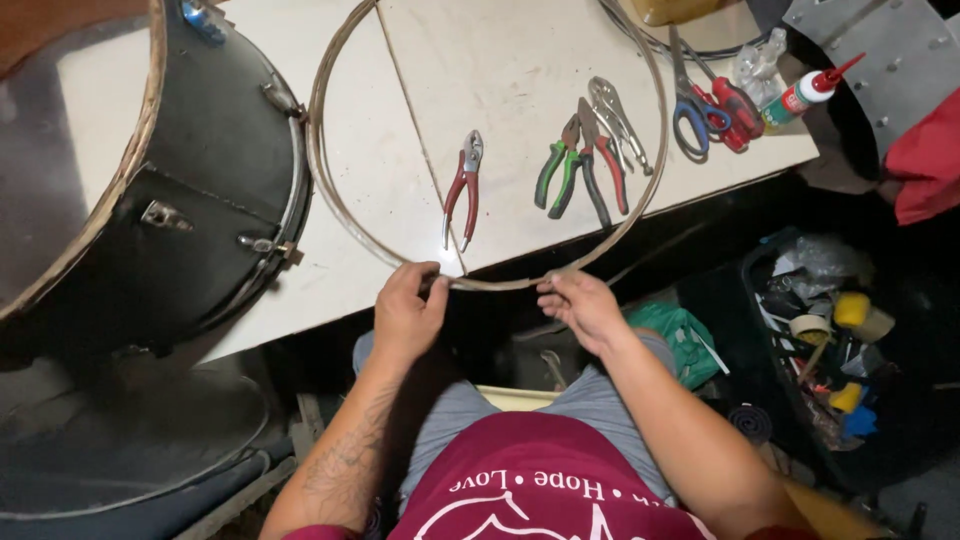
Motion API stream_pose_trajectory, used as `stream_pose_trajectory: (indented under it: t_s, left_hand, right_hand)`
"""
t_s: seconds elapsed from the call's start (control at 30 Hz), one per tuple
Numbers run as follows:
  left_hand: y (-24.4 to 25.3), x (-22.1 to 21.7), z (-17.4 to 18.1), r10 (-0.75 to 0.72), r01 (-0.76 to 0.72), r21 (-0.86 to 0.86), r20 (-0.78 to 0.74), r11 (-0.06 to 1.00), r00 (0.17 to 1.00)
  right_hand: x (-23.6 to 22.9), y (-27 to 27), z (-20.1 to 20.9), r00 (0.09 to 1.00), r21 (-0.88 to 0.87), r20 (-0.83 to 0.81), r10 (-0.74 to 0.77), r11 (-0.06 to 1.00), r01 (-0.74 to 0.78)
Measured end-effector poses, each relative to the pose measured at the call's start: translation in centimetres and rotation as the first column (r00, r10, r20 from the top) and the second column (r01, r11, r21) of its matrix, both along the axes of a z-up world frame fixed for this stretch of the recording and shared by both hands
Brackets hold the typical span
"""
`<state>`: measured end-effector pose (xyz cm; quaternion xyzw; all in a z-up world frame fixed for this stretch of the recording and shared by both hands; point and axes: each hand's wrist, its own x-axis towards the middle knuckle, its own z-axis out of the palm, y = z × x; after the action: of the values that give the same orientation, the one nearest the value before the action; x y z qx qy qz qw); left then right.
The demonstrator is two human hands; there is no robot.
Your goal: The person holds a circular metal hoop and uses pliers to bend and adjust a section of it. They repeatedly squeeze and release the pliers on the hoop while sitting on the floor in front of a workbench.
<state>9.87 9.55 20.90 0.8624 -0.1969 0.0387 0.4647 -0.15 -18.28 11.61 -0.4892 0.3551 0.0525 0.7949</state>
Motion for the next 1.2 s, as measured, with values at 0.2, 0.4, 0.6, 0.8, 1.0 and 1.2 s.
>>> stream_pose_trajectory:
  t_s: [0.2, 0.4, 0.6, 0.8, 1.0, 1.2]
  left_hand:
    - [1.2, -1.3, -1.6, -0.011, 0.012, -0.036, 0.045, 0.999, 0.999]
    - [4.2, -0.1, -2.3, 0.026, -0.026, 0.015, 0.026, 1.000, 0.999]
    - [2.9, 3.0, -1.7, 0.019, -0.032, 0.071, 0.189, 0.997, 0.982]
    - [-4.4, 3.8, -2.9, -0.101, 0.045, 0.153, 0.381, 0.987, 0.919]
    - [-6.8, 4.8, -4.7, -0.059, 0.010, 0.088, 0.565, 0.996, 0.823]
    - [0.9, 10.4, -7.3, 0.157, -0.167, -0.053, 0.692, 0.985, 0.704]
  right_hand:
    - [1.8, -0.2, -1.0, 1.000, -0.037, 0.017, -0.020, 0.999, 0.021]
    - [3.1, -0.1, -1.9, 0.999, -0.060, -0.005, -0.043, 0.997, 0.043]
    - [3.0, -0.6, -1.2, 1.000, -0.126, -0.027, -0.010, 0.992, 0.007]
    - [0.3, -1.4, 1.9, 0.980, -0.388, -0.089, 0.178, 0.900, -0.198]
    - [-2.1, -5.4, 1.9, 0.997, -0.643, 0.009, 0.083, 0.764, -0.058]
    - [-0.9, -13.1, 4.9, 0.978, -0.983, 0.118, 0.173, -0.118, 0.140]
